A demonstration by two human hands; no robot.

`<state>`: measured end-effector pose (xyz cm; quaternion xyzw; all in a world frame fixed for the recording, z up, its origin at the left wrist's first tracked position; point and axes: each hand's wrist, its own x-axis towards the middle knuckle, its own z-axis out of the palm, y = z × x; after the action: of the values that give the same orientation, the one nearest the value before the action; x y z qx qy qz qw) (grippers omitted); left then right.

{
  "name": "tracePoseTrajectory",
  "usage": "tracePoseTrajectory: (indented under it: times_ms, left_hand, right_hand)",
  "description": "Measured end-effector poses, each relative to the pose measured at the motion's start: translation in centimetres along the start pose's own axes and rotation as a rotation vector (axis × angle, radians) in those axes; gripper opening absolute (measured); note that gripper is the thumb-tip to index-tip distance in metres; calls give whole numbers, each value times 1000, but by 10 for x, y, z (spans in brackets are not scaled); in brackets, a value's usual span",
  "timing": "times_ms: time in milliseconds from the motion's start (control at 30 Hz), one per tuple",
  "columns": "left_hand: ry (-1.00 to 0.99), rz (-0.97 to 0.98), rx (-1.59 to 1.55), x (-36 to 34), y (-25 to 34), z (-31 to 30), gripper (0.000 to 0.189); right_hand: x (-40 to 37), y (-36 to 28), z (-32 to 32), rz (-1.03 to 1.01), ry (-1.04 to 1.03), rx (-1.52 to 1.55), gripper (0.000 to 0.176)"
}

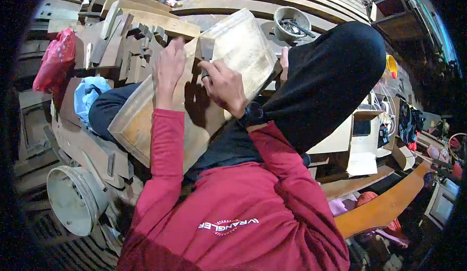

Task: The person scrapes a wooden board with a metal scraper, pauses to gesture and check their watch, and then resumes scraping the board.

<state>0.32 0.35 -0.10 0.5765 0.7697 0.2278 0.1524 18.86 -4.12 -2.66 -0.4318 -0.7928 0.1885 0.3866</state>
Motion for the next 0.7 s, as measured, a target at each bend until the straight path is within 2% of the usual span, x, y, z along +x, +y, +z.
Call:
tracePoseTrajectory:
  times_ms: [100,233,467,533,700]
  left_hand:
    - [-20,-53,61,2,1,1,54]
    - [-35,-49,53,-2,6,-5,54]
    - [-18,-22,37,-1,5,-3,56]
    - [-31,-39,55,-5,5,-5,56]
    - [-15,-41,59,-2,5,-3,56]
  right_hand:
    - [-1,12,11,64,-44,-99,34]
    - [-1,-1,1,16,41,58,38]
    - [-4,-1,5,13,0,11,38]
    - [-4,0,8,81,-24,-10,37]
    - [-3,5,10,36,35,17,33]
